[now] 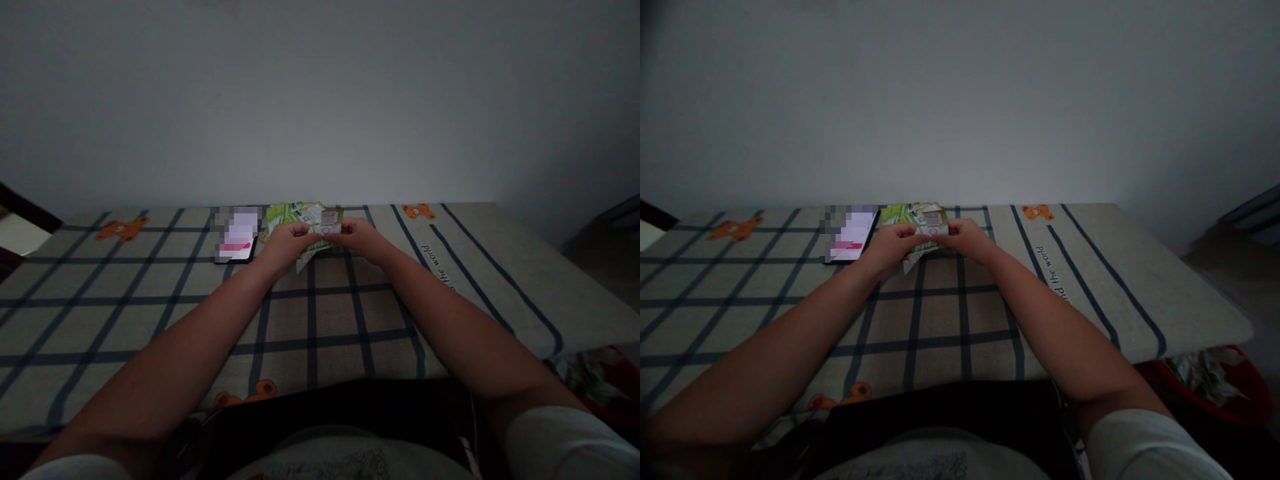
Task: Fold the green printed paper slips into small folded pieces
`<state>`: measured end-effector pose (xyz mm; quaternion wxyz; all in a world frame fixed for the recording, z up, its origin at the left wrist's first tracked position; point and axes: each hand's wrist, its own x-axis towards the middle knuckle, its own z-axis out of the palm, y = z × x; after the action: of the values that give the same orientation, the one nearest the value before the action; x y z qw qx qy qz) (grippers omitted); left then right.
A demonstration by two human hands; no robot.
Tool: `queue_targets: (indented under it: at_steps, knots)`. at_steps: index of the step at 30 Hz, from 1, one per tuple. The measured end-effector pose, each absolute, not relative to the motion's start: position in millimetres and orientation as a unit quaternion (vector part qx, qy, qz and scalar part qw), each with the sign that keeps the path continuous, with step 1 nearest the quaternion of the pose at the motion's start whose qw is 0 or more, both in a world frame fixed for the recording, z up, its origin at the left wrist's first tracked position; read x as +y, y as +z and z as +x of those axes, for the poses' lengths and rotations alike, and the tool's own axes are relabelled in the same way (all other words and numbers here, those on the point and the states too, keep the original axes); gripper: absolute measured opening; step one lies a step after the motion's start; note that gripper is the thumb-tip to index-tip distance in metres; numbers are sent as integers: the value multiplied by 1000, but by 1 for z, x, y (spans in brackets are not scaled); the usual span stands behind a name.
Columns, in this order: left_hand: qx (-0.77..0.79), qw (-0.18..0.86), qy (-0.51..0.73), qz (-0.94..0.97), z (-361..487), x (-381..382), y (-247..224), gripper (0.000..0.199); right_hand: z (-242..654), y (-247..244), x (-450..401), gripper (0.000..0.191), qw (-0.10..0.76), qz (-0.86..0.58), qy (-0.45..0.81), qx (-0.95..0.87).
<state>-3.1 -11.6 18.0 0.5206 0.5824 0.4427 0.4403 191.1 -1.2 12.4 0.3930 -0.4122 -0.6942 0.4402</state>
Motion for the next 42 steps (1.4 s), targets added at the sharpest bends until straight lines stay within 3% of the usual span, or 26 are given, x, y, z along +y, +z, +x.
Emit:
queue_targets:
  at_steps: [6,13,28,34,42]
  knots:
    - [388,623,459,501,-2,-7,15,32,188,15,-4,32,428,-403,394,-707]
    - [376,602,459,535,-3,-6,12,35,188,11,0,34,420,-365,481,-677]
    - [398,594,465,522,-1,-8,15,31,188,17,-3,19,426,-396,434,-688]
    - [377,611,471,512,-1,-4,11,30,187,17,-4,23,446,-382,421,-691]
    - [378,581,480,538,0,-10,17,44,189,18,-4,30,403,-418,392,-714]
